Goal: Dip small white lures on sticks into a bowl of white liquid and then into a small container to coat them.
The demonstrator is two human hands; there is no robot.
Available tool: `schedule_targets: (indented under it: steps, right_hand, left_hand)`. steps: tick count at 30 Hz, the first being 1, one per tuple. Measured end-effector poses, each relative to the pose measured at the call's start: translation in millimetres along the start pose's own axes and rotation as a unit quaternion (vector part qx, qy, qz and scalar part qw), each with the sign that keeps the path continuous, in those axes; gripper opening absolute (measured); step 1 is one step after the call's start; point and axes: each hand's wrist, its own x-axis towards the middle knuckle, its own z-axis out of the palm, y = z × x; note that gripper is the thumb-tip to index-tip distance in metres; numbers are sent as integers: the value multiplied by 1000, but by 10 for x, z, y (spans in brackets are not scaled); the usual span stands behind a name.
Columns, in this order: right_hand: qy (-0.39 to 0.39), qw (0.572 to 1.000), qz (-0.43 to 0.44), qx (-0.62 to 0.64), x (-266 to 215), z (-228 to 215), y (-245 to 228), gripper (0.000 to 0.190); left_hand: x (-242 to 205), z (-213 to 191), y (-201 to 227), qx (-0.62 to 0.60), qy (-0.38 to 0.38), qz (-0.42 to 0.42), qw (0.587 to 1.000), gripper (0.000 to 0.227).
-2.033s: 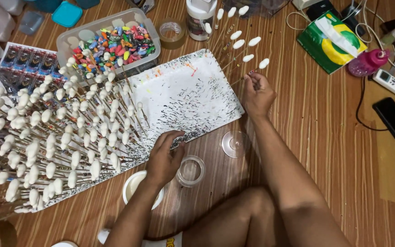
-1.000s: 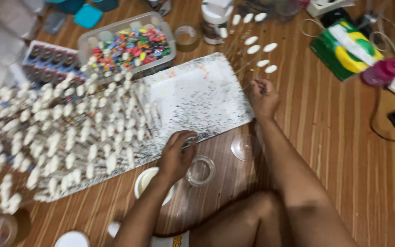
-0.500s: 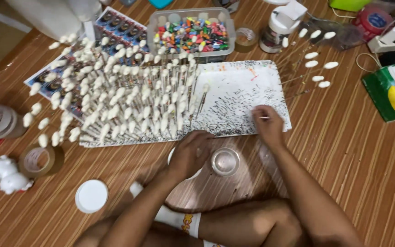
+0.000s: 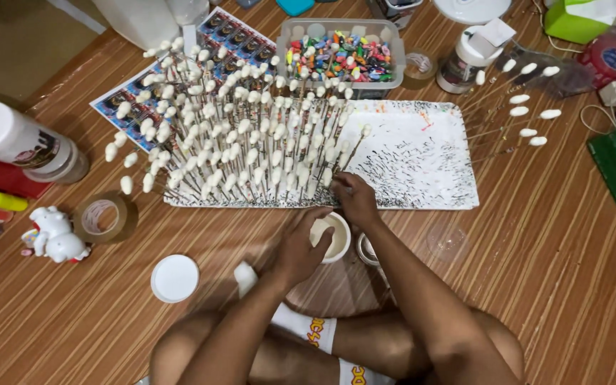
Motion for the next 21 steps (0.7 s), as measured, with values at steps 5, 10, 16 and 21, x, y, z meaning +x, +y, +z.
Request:
schedule_targets:
  steps: [5, 10, 16, 21]
  right_hand:
    - [41, 999, -27, 13, -82, -44, -324, 16]
    - [43, 993, -43, 97, -242, -241, -462, 15]
    - [40, 961, -224, -154, -838, -1062, -732, 10]
    - [-229, 969, -62, -68, -1089, -1517, -1341, 24]
  left_hand:
    - [-46, 5, -10, 0, 7, -11, 1000, 36]
    - [-99, -8, -23, 1, 12, -19, 1000, 39]
    - [-39, -137, 70, -75, -33, -76, 994, 58]
    - [-98, -190, 6, -98, -62, -33, 993, 37]
